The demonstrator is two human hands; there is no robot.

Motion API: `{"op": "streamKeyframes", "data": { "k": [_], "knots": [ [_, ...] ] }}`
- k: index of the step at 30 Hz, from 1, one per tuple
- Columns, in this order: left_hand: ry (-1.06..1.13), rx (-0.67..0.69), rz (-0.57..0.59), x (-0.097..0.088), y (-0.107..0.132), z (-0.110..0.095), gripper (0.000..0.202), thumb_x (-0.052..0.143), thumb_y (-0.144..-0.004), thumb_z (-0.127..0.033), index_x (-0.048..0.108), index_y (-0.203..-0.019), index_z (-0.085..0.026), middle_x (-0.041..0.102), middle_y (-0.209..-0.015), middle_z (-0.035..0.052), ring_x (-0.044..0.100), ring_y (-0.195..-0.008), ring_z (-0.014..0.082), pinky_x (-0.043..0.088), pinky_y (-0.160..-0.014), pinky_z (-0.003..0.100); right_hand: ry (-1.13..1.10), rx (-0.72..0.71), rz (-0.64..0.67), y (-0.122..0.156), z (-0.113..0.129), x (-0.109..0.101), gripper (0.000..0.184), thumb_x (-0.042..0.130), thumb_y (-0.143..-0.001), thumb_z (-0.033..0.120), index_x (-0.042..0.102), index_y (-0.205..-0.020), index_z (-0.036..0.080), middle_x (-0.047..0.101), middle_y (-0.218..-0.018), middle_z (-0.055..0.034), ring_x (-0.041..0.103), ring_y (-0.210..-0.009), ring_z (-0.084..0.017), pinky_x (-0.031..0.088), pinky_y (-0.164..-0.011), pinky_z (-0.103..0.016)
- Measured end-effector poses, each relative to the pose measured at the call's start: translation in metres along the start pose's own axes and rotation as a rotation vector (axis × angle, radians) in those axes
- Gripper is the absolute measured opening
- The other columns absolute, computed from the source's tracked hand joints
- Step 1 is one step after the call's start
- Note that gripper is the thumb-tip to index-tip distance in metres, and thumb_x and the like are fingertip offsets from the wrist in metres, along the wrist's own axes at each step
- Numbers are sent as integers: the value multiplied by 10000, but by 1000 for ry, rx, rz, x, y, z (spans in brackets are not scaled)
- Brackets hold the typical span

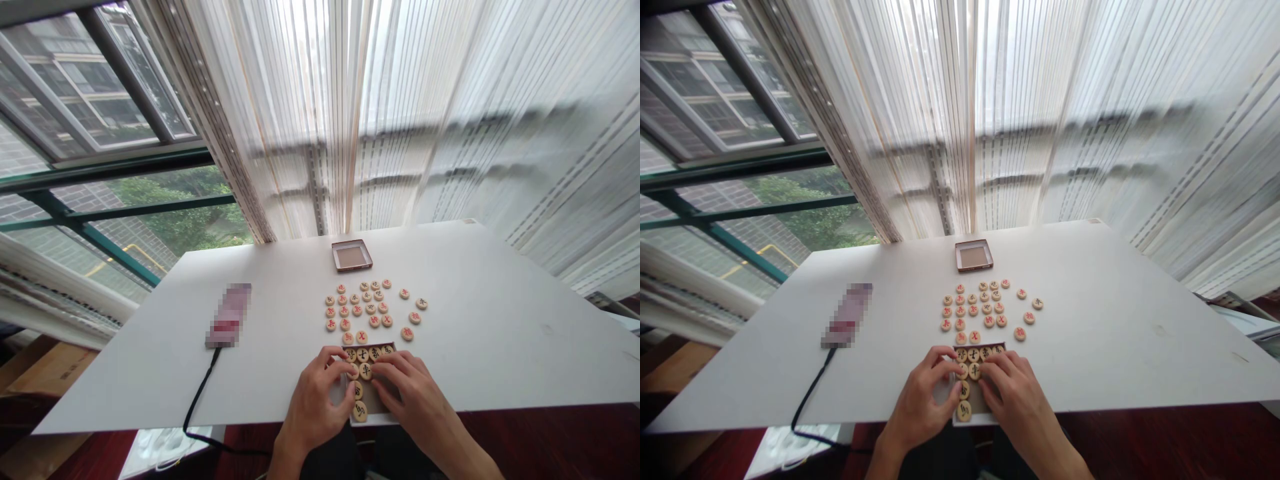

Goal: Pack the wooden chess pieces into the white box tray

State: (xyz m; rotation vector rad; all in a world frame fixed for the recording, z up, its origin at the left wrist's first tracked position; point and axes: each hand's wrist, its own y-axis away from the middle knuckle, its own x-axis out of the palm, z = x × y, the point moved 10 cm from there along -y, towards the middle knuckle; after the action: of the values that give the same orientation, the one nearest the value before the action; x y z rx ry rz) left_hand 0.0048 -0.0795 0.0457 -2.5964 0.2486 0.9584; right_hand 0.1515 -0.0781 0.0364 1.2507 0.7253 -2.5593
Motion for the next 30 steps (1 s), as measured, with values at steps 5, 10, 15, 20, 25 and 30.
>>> {"op": "streamKeyframes", "data": {
  "k": [5,10,15,20,25,30],
  "knots": [
    [-10,4,-1,0,0,-1,214,588,-853,-131,661,-1016,-249,591,-1167,66,646,-897,186,562,-851,343,8,-31,-18,-2,5,1,162,573,-957,161,682,-1026,259,713,-1061,-56,650,-979,-240,522,-846,-403],
    [-6,22,0,-1,-1,-3,239,587,-848,-107,673,-1013,-257,626,-1170,55,647,-1015,206,547,-920,352,0,-53,-28,-4,6,1,200,553,-973,156,691,-1072,262,719,-1131,-55,637,-1050,-247,513,-890,-411],
    [-8,61,6,1,-1,-5,238,581,-855,-96,685,-990,-262,663,-1209,42,624,-1124,219,510,-1008,389,12,-89,39,-9,9,2,225,550,-982,147,699,-1103,266,725,-1187,-41,626,-1073,-257,508,-898,-432],
    [-42,81,0,2,-1,-6,230,578,-860,-104,692,-984,-261,699,-1154,41,646,-1058,219,501,-1008,427,14,-121,50,-12,11,2,217,535,-995,163,710,-1089,250,745,-1153,-59,641,-1038,-251,525,-869,-426],
    [-39,78,-6,2,-2,-6,217,579,-851,-106,688,-968,-252,703,-1124,47,650,-1031,221,519,-977,420,-18,-111,47,-11,8,3,229,529,-998,170,706,-1106,267,744,-1151,-50,652,-1040,-240,535,-887,-423],
    [-27,73,-14,0,-1,-5,225,574,-851,-102,683,-975,-255,691,-1160,50,643,-1076,224,529,-971,402,-1,-123,-18,-8,4,-7,216,524,-1000,212,698,-1117,264,741,-1142,-65,667,-1030,-240,549,-869,-409]
  ]
}}
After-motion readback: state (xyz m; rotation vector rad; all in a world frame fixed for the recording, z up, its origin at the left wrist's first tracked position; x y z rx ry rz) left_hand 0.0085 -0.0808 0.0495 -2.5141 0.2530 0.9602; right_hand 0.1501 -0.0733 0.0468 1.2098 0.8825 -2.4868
